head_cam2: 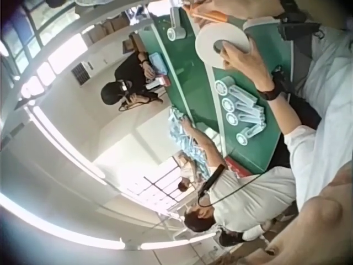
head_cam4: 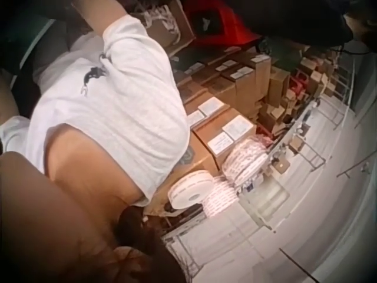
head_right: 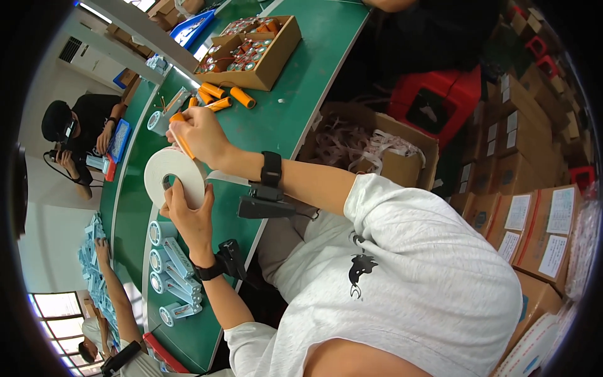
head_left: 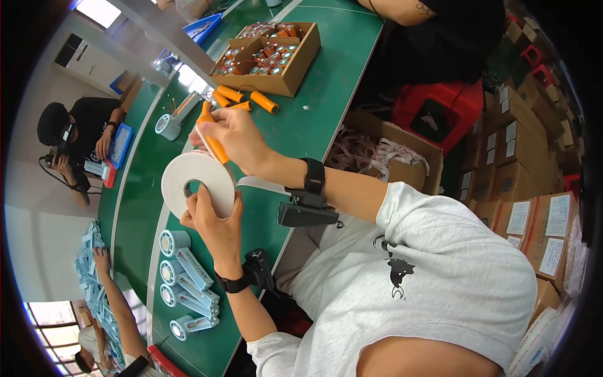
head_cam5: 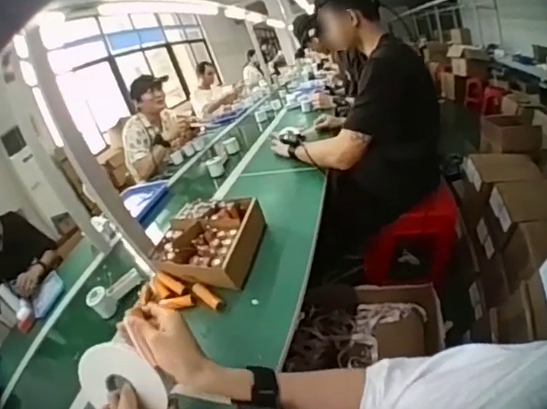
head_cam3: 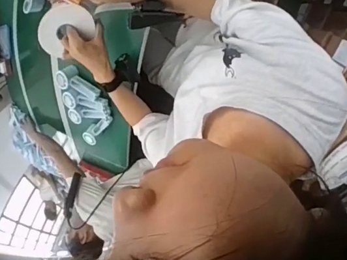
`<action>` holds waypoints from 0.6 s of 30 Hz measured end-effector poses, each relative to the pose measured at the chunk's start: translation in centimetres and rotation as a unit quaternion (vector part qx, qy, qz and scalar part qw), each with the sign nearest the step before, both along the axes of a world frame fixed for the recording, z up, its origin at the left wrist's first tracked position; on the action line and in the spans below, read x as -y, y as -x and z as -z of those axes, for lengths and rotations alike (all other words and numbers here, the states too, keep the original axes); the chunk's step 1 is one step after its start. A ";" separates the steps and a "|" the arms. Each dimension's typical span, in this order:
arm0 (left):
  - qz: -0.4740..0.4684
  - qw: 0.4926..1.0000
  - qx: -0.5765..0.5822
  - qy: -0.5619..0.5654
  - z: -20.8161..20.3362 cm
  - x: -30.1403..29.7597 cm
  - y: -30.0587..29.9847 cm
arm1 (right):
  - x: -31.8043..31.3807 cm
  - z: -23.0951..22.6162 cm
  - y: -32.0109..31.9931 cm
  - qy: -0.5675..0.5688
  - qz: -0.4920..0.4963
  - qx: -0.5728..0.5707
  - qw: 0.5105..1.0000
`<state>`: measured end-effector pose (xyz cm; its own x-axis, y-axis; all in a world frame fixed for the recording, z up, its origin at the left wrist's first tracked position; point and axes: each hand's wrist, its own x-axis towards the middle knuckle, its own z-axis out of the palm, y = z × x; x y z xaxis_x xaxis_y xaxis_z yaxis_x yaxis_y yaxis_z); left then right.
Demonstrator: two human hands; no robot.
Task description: The person assembles handheld fans by applying double-sided tape to batteries, tearing the tape, and pressing the batteries into the fan housings. This process is repeated multiple times, with the person occasionally moving boxes of batteries or rolls of tape to organize the workspace.
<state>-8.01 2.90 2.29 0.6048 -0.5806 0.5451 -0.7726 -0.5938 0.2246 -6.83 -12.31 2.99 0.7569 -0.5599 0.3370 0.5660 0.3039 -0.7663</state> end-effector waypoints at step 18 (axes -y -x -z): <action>0.106 0.987 0.047 -0.115 -1.5 0.7 -4.5 | 5.6 0.9 3.1 -0.202 -0.220 0.085 0.951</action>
